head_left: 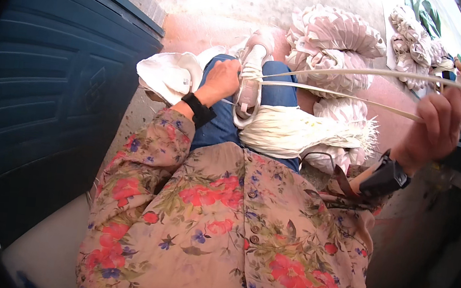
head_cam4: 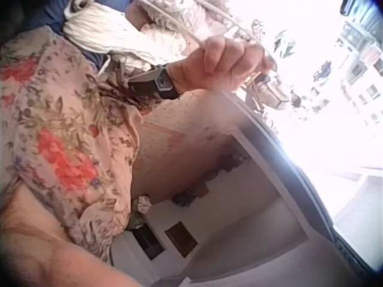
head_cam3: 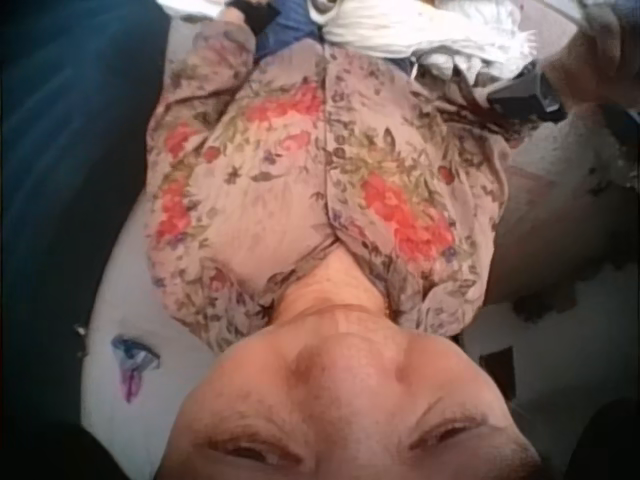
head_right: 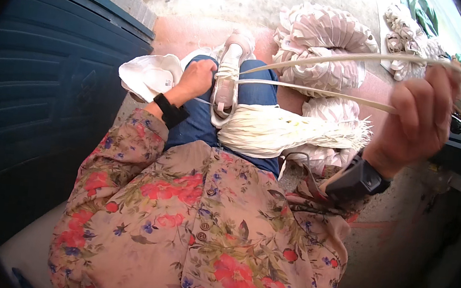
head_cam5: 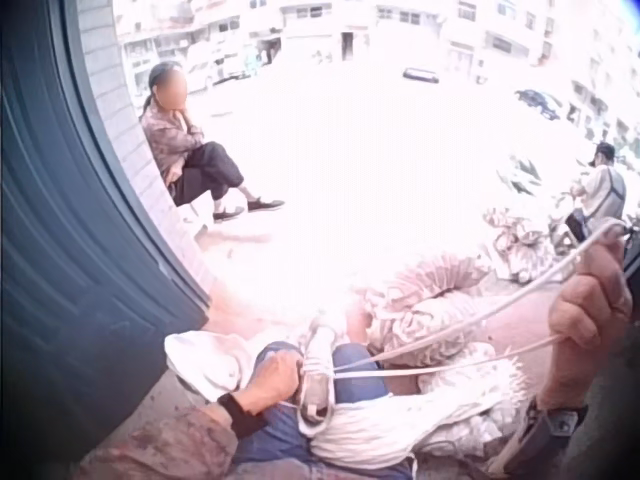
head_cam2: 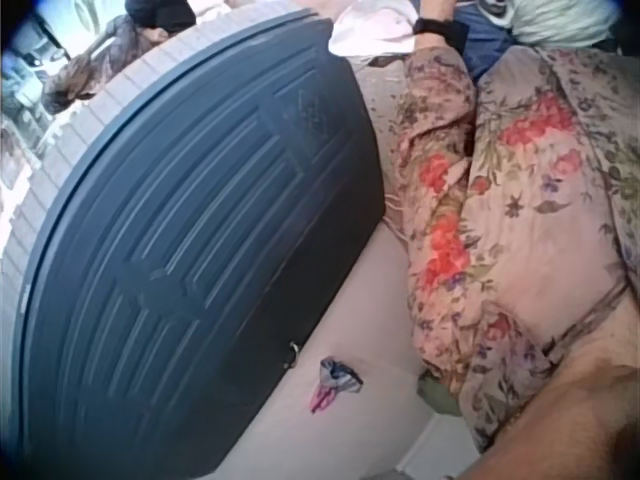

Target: The recorder is tying white shoe laces through components or onto bundles.

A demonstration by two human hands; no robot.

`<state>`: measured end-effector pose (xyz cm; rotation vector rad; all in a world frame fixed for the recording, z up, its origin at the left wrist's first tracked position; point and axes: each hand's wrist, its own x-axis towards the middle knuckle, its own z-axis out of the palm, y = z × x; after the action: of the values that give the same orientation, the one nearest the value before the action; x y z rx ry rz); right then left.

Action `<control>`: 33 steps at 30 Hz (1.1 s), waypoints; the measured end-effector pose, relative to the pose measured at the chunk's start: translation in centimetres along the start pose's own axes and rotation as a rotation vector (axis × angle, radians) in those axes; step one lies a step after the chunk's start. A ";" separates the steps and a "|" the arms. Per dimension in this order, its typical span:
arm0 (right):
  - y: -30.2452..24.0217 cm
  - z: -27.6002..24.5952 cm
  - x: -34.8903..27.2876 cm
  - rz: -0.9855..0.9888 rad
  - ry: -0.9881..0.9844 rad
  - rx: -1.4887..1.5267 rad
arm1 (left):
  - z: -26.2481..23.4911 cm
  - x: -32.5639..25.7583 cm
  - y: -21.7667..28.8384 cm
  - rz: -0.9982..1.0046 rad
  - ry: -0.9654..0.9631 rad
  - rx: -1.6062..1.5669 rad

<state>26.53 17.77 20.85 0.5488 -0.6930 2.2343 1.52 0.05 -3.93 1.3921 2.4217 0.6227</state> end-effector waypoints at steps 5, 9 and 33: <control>-1.0 0.3 -0.8 -0.025 0.053 -0.114 | -1.4 0.9 -0.7 -0.023 -0.111 -0.228; -1.9 -0.2 -1.4 -0.003 -0.016 -0.142 | -1.5 1.2 0.0 0.001 -0.357 -0.503; 19.3 -13.2 -14.0 1.301 0.749 -0.620 | -23.6 1.7 -7.1 0.002 0.093 -1.660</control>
<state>19.01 7.29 -3.21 -1.3497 -1.4450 2.7113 -15.08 -6.94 13.03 0.5365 1.0335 1.9685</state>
